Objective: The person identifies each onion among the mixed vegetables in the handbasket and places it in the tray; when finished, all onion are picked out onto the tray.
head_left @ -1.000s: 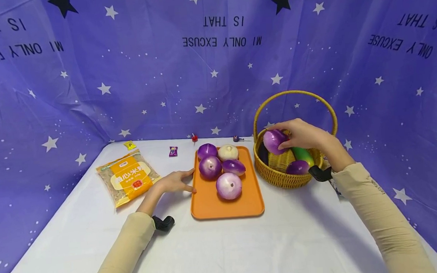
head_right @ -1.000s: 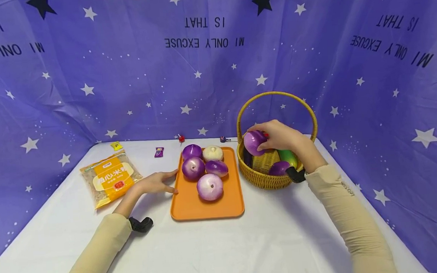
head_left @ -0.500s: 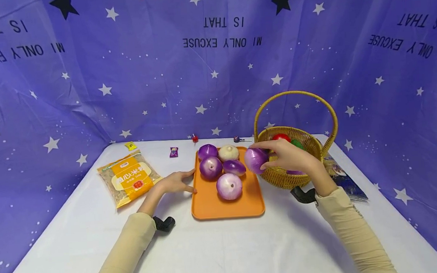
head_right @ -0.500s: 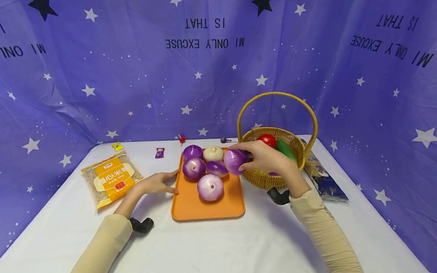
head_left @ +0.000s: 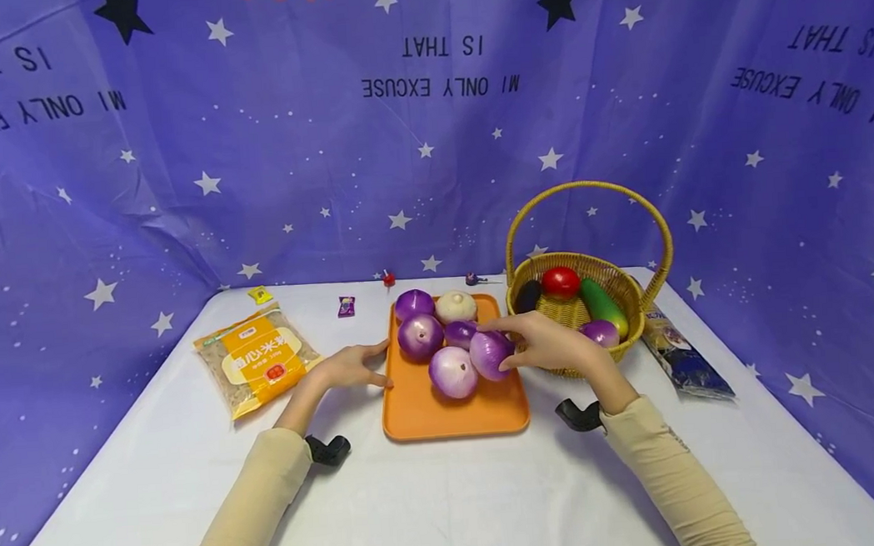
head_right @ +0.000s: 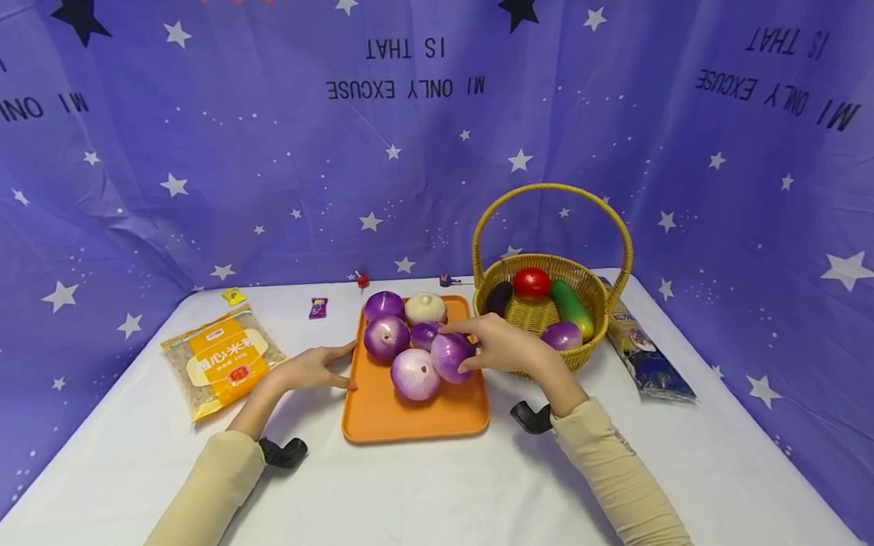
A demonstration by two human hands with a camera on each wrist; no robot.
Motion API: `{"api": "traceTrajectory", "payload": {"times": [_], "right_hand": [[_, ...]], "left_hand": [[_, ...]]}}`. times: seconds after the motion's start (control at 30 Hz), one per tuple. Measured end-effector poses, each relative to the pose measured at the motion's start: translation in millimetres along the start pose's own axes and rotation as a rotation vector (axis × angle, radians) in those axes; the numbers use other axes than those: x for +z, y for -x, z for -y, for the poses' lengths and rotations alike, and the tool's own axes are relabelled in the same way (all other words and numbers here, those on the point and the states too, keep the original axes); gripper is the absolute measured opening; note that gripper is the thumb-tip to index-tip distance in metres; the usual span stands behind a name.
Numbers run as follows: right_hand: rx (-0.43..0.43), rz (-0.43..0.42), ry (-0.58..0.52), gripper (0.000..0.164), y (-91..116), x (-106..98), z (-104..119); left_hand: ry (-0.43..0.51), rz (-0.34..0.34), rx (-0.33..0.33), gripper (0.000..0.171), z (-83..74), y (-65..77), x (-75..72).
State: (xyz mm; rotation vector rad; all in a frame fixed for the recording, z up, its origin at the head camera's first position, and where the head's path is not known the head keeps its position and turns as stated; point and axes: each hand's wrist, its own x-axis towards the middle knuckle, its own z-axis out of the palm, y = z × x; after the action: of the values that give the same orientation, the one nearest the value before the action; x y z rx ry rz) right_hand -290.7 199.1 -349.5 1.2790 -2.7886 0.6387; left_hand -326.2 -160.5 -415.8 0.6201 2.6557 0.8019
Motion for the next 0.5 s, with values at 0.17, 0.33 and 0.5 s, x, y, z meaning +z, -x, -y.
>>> {"api": "traceTrajectory", "payload": {"times": [0.17, 0.33, 0.5], "right_hand": [[0.036, 0.011, 0.011, 0.054, -0.5, 6.5, -2.5], [0.046, 0.019, 0.038, 0.053, -2.1, 13.8, -4.5], [0.033, 0.041, 0.047, 0.053, -4.7, 19.8, -5.0]], "left_hand": [[-0.001, 0.0, 0.005, 0.088, 1.3, -0.5, 0.3], [0.002, 0.0, 0.008, 0.088, 1.2, -1.3, -0.1], [-0.004, 0.001, 0.013, 0.088, 1.8, -1.5, 0.6]]}}
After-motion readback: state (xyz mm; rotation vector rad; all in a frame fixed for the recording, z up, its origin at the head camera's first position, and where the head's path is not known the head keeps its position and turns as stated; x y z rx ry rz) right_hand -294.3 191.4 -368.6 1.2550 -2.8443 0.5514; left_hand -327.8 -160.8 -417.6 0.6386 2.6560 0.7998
